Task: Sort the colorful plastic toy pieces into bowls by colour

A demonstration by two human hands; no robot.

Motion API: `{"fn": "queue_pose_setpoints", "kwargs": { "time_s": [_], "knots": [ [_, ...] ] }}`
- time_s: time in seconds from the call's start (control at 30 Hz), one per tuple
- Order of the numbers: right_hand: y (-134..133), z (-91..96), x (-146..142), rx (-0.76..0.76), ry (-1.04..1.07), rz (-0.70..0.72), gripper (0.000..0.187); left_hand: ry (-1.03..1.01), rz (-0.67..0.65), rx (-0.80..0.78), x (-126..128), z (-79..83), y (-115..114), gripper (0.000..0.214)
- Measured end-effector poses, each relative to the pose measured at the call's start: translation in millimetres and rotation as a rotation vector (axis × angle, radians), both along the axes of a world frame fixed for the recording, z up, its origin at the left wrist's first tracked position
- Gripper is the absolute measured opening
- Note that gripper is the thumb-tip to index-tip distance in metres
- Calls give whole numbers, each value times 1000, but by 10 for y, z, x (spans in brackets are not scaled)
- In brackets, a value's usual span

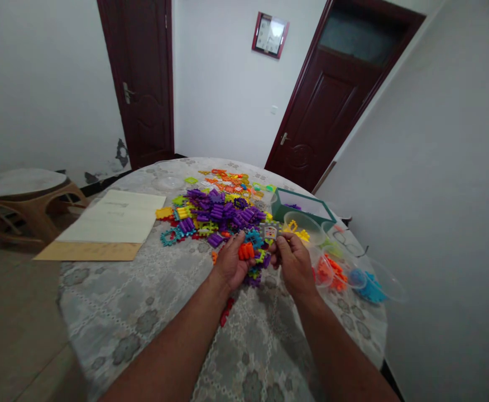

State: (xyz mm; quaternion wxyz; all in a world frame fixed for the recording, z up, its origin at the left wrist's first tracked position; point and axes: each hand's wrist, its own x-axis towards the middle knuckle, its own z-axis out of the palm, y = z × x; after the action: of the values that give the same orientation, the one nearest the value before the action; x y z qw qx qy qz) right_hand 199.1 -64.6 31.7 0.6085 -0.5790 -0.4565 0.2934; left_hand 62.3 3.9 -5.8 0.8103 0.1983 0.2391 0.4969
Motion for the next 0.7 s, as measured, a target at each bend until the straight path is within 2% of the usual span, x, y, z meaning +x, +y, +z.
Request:
{"fn": "queue_pose_setpoints", "kwargs": {
  "time_s": [0.13,0.2,0.27,0.4,0.5,0.6,0.7],
  "knots": [
    [204,366,399,-105,-387,0,31,46,62,-33,-13,-3,40,31],
    [446,537,590,-167,-612,-32,26,56,73,-38,-19,3,47,33],
    [759,664,734,-236,-745,-92,21,61,77,-48,-24,10,43,36],
    [1379,766,856,-270,-801,-192,15,62,66,-51,-28,5,32,40],
    [1670,770,854,-263,-795,-240,17,41,45,-48,-30,-8,32,40],
    [1771,759,823,-247,-776,-248,28,19,35,-53,-34,-1,35,40],
    [1688,727,754,-233,-765,-214,34,11,36,-51,-35,22,36,40]
  ]
}}
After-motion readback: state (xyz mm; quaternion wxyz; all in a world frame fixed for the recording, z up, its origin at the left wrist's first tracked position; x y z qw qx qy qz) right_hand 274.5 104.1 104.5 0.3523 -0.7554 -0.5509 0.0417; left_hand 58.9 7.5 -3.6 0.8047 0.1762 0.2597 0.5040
